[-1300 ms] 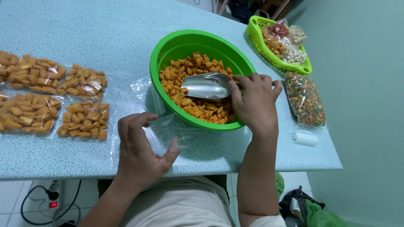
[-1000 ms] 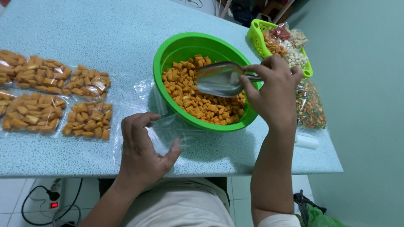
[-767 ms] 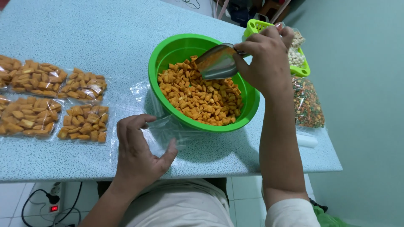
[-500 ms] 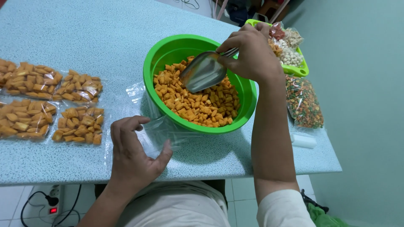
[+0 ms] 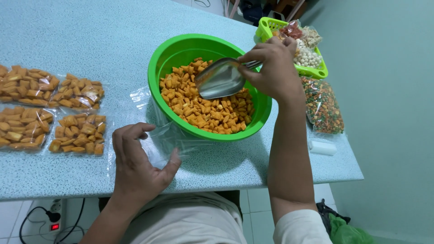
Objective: Packaging snacks by scooping them from a bowl into small plastic bags.
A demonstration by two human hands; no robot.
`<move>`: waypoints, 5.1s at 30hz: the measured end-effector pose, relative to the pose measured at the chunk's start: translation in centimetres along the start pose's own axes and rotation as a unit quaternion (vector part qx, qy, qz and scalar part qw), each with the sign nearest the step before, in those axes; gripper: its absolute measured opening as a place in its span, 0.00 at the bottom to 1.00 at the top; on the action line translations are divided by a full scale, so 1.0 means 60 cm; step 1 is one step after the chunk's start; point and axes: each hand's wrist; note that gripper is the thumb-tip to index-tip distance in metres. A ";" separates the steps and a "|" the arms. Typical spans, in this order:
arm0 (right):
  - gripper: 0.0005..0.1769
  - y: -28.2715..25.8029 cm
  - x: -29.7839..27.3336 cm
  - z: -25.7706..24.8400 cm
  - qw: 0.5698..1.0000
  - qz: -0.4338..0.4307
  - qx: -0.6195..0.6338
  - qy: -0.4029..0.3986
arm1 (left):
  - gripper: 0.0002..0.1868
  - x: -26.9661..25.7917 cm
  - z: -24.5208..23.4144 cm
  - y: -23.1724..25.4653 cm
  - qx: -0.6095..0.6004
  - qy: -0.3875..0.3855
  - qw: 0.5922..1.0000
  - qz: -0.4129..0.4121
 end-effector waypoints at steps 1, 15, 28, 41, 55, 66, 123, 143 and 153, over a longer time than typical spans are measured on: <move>0.10 0.005 -0.001 0.003 1.000 0.002 0.000 0.001 | 0.32 0.001 0.001 0.000 0.000 -0.001 1.000 0.002; 0.11 0.019 -0.017 -0.013 0.998 0.038 -0.044 0.039 | 0.32 0.003 -0.003 0.003 -0.013 -0.006 1.000 -0.011; 0.09 -0.023 0.001 0.024 1.000 0.000 0.030 0.005 | 0.33 0.003 -0.003 0.003 -0.016 -0.015 1.000 -0.020; 0.16 -0.016 0.000 0.014 0.978 0.131 0.115 -0.115 | 0.34 0.004 -0.002 0.000 -0.003 -0.010 1.000 -0.018; 0.13 -0.016 -0.004 0.017 0.978 0.103 0.146 -0.105 | 0.33 0.003 -0.001 0.000 -0.026 0.007 0.999 -0.021; 0.09 -0.014 -0.006 -0.013 0.952 0.128 0.263 -0.091 | 0.35 0.011 -0.003 0.005 -0.033 0.033 0.998 -0.041; 0.12 -0.131 -0.062 -0.108 0.977 -0.109 0.165 0.077 | 0.39 0.037 -0.009 0.010 0.011 -0.098 0.977 -0.190; 0.09 -0.010 -0.013 -0.008 0.990 0.007 -0.077 0.122 | 0.39 0.042 0.000 0.006 -0.018 -0.127 0.959 -0.251; 0.14 -0.027 0.009 0.009 0.991 0.082 0.071 -0.077 | 0.35 0.058 0.003 0.015 -0.014 -0.109 0.964 -0.244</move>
Point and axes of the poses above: each hand's wrist, its own x-axis towards the middle knuckle, its own z-axis out of the palm, y = z × x, and after that the axes turned 2 degrees about -x, right-handed
